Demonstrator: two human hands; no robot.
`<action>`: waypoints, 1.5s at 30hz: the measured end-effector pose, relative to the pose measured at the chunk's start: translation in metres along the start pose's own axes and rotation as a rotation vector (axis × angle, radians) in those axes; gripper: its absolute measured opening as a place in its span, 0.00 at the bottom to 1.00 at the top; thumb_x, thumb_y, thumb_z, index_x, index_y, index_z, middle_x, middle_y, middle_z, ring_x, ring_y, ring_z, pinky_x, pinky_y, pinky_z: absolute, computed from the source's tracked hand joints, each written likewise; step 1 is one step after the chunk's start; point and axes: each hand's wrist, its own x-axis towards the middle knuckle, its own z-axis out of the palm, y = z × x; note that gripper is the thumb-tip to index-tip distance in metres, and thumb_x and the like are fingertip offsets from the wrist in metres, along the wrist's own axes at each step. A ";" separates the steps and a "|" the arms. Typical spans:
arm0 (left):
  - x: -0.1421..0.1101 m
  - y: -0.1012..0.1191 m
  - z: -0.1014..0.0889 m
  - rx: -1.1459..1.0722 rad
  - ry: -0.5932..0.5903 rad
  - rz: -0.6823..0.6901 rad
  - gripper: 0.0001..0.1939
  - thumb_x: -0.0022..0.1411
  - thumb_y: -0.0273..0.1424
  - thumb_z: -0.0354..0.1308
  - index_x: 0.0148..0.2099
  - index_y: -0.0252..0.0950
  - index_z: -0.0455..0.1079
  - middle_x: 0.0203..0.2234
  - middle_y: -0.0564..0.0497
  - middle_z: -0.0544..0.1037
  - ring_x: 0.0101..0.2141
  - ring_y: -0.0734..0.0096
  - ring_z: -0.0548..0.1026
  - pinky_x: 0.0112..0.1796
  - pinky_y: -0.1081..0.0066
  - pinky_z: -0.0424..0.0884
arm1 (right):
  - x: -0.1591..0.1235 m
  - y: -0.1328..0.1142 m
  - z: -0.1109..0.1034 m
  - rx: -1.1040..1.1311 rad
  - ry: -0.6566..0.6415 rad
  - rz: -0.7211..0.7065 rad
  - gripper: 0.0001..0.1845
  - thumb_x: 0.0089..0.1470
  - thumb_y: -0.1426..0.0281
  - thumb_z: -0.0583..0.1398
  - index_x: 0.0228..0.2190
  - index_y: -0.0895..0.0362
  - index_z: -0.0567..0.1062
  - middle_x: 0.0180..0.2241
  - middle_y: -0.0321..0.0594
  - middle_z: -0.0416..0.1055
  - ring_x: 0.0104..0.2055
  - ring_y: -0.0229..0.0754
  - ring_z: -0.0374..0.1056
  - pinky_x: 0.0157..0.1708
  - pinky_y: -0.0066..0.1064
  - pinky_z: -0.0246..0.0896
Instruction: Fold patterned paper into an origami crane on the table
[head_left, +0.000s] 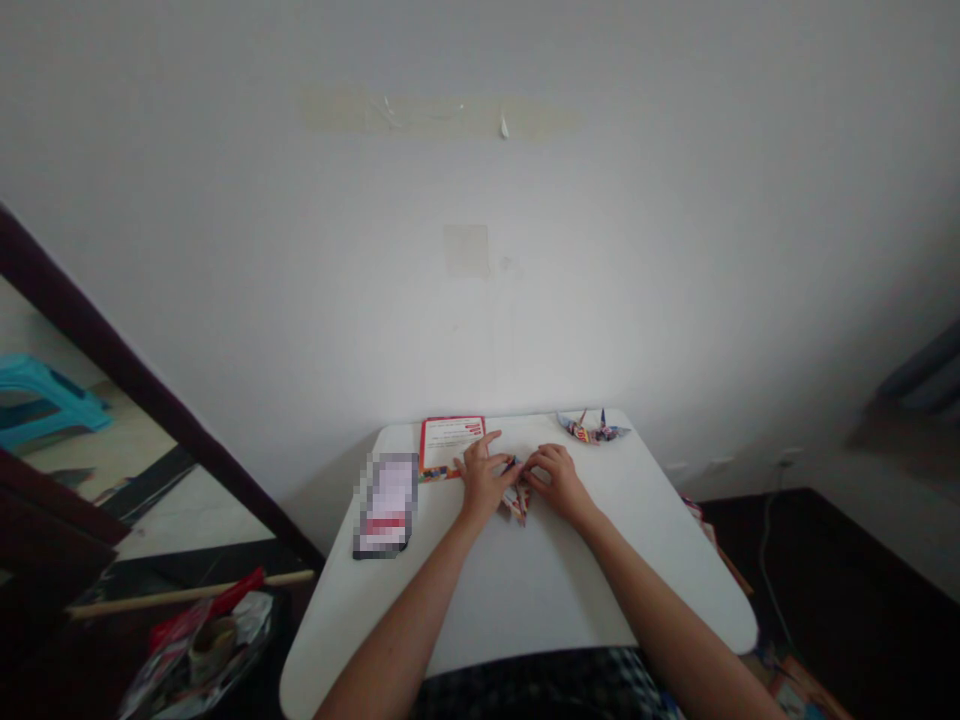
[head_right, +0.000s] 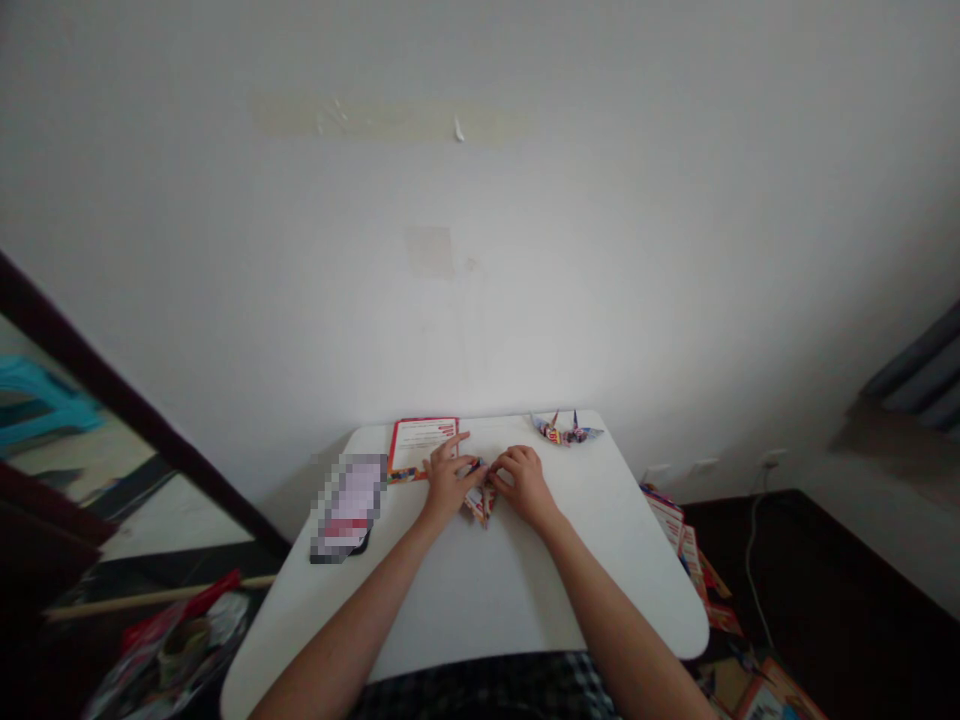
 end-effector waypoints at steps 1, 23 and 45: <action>0.000 -0.001 0.000 -0.009 0.009 0.003 0.03 0.55 0.35 0.66 0.33 0.44 0.79 0.59 0.51 0.70 0.59 0.51 0.62 0.59 0.35 0.48 | 0.000 0.000 0.000 -0.001 -0.005 -0.001 0.04 0.57 0.66 0.62 0.34 0.51 0.77 0.39 0.40 0.72 0.50 0.46 0.62 0.52 0.39 0.55; 0.006 -0.012 0.002 -0.082 0.122 0.047 0.05 0.58 0.36 0.63 0.33 0.45 0.79 0.55 0.51 0.73 0.57 0.57 0.65 0.58 0.50 0.56 | 0.000 0.004 0.004 0.012 -0.019 -0.003 0.03 0.55 0.68 0.62 0.32 0.52 0.77 0.37 0.40 0.74 0.50 0.47 0.63 0.52 0.41 0.55; 0.007 -0.013 -0.001 -0.021 0.119 0.050 0.06 0.60 0.38 0.61 0.36 0.48 0.80 0.57 0.53 0.71 0.57 0.58 0.65 0.59 0.52 0.56 | -0.001 0.010 0.006 -0.006 -0.047 -0.016 0.05 0.54 0.72 0.61 0.33 0.53 0.77 0.39 0.41 0.75 0.52 0.48 0.61 0.53 0.43 0.55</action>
